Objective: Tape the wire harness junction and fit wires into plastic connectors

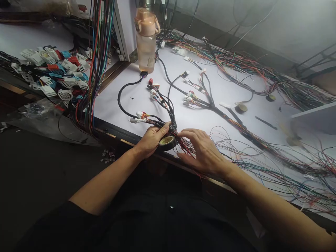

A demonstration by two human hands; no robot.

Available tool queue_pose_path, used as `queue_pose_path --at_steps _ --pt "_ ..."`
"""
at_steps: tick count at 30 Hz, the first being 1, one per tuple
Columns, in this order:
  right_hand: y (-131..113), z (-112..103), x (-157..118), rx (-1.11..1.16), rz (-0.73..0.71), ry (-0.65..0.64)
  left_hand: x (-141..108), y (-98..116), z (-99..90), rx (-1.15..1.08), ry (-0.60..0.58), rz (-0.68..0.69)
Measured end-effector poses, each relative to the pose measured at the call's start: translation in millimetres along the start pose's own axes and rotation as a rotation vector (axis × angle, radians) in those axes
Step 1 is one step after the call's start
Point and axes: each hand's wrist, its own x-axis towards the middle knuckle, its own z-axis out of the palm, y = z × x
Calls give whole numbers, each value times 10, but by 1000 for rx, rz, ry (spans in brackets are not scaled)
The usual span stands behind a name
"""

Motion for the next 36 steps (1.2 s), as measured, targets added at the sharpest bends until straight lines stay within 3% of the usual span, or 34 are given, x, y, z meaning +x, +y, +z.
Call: queue_pose_path --at_steps 5,12,15,19,25,29,36 --pt "-221 -1 185 -257 -82 76 -10 -46 -7 32 10 -11" --pt "-427 -18 421 -291 -296 -126 -7 -108 -90 128 26 24" --pt "-377 -163 527 -168 -228 -180 -11 -118 -97 130 10 46" --pt "-64 -318 546 110 -20 -131 -1 -159 -116 101 19 62" --pt "369 -279 358 383 105 -56 20 -205 -143 55 -68 129" --pt "353 -286 334 427 89 -37 19 -206 -150 30 -60 112" --pt "70 -412 421 342 -18 -94 27 -193 -92 100 -31 94"
